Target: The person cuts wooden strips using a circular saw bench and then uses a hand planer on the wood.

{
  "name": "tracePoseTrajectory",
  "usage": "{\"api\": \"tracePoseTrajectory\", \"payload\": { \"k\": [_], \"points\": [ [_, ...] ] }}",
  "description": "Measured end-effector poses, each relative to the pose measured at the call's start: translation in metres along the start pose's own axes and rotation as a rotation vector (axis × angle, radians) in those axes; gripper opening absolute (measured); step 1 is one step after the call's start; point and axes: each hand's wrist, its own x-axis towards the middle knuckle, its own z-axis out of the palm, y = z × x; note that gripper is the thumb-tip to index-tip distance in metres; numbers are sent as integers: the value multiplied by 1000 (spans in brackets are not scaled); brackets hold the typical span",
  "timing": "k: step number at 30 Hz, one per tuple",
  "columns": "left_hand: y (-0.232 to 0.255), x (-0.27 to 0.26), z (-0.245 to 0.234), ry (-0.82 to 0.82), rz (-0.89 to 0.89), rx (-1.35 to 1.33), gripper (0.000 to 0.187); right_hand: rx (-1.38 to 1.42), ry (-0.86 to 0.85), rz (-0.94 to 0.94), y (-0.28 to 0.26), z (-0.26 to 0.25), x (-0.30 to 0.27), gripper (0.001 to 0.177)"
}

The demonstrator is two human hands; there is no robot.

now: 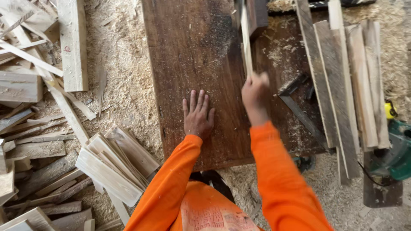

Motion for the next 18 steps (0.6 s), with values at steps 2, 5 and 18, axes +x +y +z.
{"api": "tracePoseTrajectory", "payload": {
  "k": [2,5,18],
  "points": [
    [0,4,2,26,7,-1,60,19,-151,199,-10,-48,-73,11],
    [2,-3,2,16,-18,-18,60,-30,-49,294,-21,-128,-193,15],
    [106,-31,2,-146,160,-136,78,-144,154,441,86,-217,-194,34]
  ]
}}
